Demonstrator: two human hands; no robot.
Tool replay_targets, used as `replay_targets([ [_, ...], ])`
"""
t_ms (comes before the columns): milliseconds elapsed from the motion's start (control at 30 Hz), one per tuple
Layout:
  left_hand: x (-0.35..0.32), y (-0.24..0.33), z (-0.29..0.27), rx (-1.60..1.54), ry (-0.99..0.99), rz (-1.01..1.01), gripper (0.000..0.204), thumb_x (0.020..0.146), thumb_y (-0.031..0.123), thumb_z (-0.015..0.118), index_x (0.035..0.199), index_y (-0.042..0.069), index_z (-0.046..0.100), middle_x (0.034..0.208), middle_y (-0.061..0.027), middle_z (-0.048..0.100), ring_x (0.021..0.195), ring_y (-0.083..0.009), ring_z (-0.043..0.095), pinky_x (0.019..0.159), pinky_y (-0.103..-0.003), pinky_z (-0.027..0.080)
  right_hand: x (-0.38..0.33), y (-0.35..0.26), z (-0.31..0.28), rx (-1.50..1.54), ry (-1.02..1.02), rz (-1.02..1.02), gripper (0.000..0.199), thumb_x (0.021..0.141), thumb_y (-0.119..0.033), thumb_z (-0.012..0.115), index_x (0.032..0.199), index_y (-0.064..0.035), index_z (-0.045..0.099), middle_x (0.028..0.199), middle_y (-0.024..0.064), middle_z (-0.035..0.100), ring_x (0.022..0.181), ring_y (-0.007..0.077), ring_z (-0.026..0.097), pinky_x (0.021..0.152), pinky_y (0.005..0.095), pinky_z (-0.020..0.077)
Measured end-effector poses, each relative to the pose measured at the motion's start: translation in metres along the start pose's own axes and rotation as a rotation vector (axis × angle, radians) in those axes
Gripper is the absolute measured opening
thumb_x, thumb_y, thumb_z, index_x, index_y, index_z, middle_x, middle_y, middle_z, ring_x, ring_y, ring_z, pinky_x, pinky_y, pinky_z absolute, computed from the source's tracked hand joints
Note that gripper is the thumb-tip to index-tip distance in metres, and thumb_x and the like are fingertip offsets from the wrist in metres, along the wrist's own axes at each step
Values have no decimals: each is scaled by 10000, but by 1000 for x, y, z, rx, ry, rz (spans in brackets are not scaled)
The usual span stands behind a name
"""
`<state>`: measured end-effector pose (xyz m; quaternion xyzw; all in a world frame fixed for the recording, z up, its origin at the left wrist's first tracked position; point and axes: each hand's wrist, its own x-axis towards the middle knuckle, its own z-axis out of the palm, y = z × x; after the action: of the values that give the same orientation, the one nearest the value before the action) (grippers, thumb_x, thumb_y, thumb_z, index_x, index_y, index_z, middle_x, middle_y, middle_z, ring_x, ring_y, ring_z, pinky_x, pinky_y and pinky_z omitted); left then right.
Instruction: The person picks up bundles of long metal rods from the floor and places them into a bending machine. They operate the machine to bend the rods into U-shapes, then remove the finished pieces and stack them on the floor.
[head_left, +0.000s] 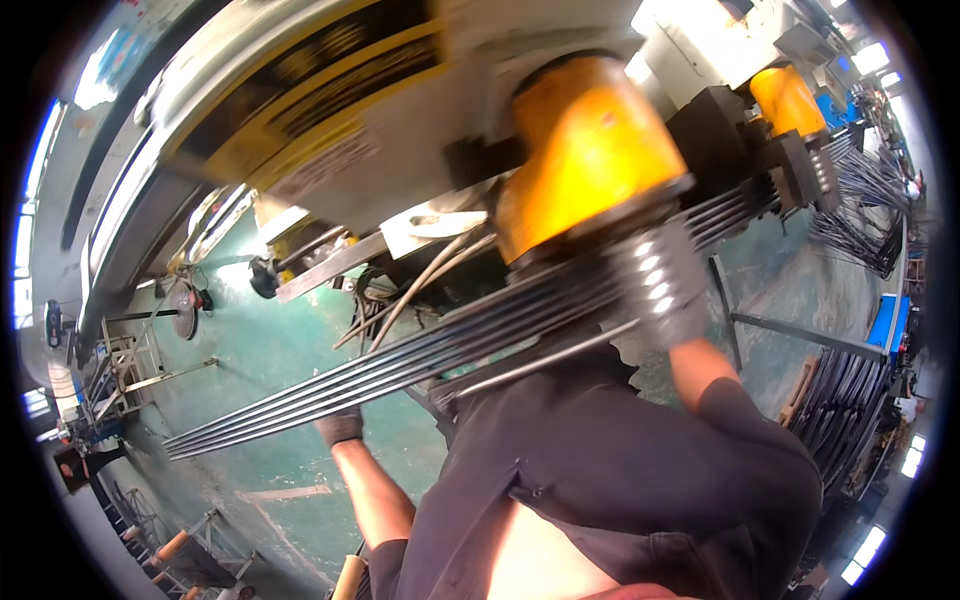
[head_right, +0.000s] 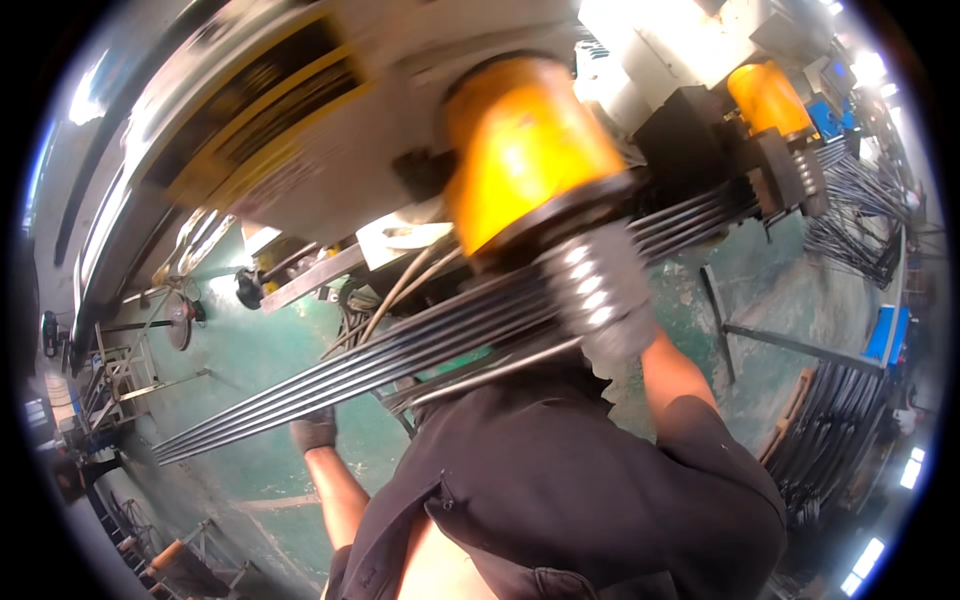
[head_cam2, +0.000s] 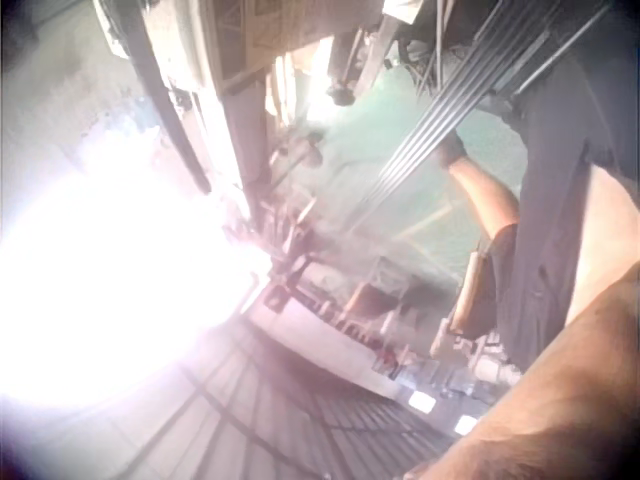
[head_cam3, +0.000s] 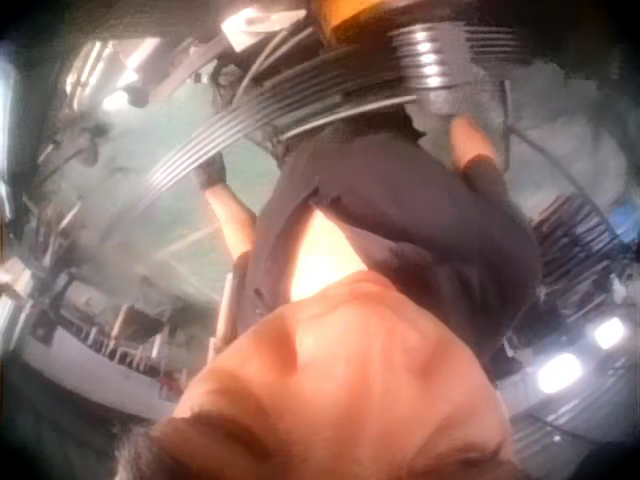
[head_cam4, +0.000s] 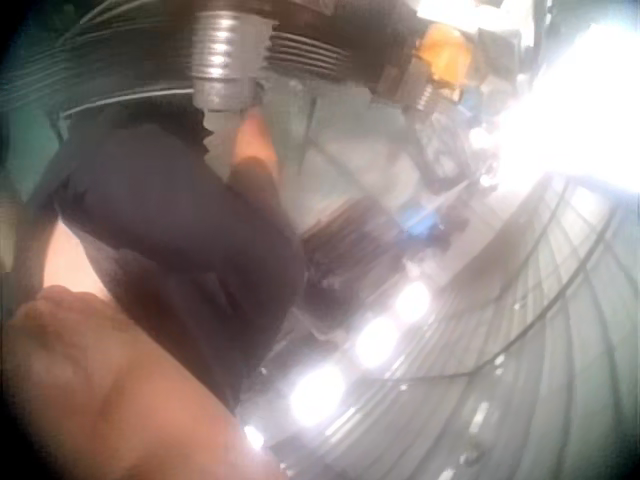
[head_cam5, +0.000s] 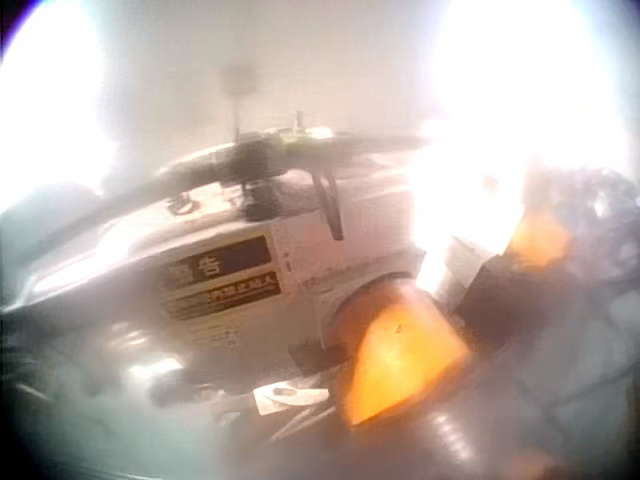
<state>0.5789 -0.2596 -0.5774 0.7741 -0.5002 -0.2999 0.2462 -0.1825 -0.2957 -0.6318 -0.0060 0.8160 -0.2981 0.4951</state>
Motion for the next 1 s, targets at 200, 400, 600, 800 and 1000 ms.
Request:
replay_targets([
  [200,-62,125,140,-285,-188,-74,403,1038,361,575,1346,117,664,1357,-96,686,1284,-324,608,1109,-522,470,50,-61,-40,-456,-143,-195,171,994,-208,709,896,-94,629,740,68,614,570,212,591,526,383,500],
  [400,-68,177,156,-506,-257,-145,386,1039,354,564,1350,143,650,1359,-71,680,1298,-305,596,1118,-536,451,49,-43,-90,-307,-230,-173,153,992,-185,695,923,-66,629,745,77,598,576,216,582,531,402,498],
  [600,-46,192,175,-546,-350,-5,370,1040,346,553,1354,168,637,1360,-47,675,1311,-286,585,1128,-549,432,-1,62,-150,124,-101,107,214,998,-235,688,1036,-27,658,831,133,666,631,262,651,572,412,541],
  [800,-61,129,227,-957,-686,-39,382,1064,329,462,1402,211,594,1446,10,627,1419,-215,513,1208,-539,355,-69,71,-165,239,33,-33,285,992,-223,688,1104,38,670,849,123,674,666,235,663,601,378,554],
  [1000,-89,213,176,-1429,-502,-339,421,1106,292,368,1434,75,519,1486,-143,556,1403,-346,510,1215,-542,384,-145,-44,-145,415,-95,-411,368,983,-230,706,1198,68,690,962,128,716,814,206,704,705,365,582],
])
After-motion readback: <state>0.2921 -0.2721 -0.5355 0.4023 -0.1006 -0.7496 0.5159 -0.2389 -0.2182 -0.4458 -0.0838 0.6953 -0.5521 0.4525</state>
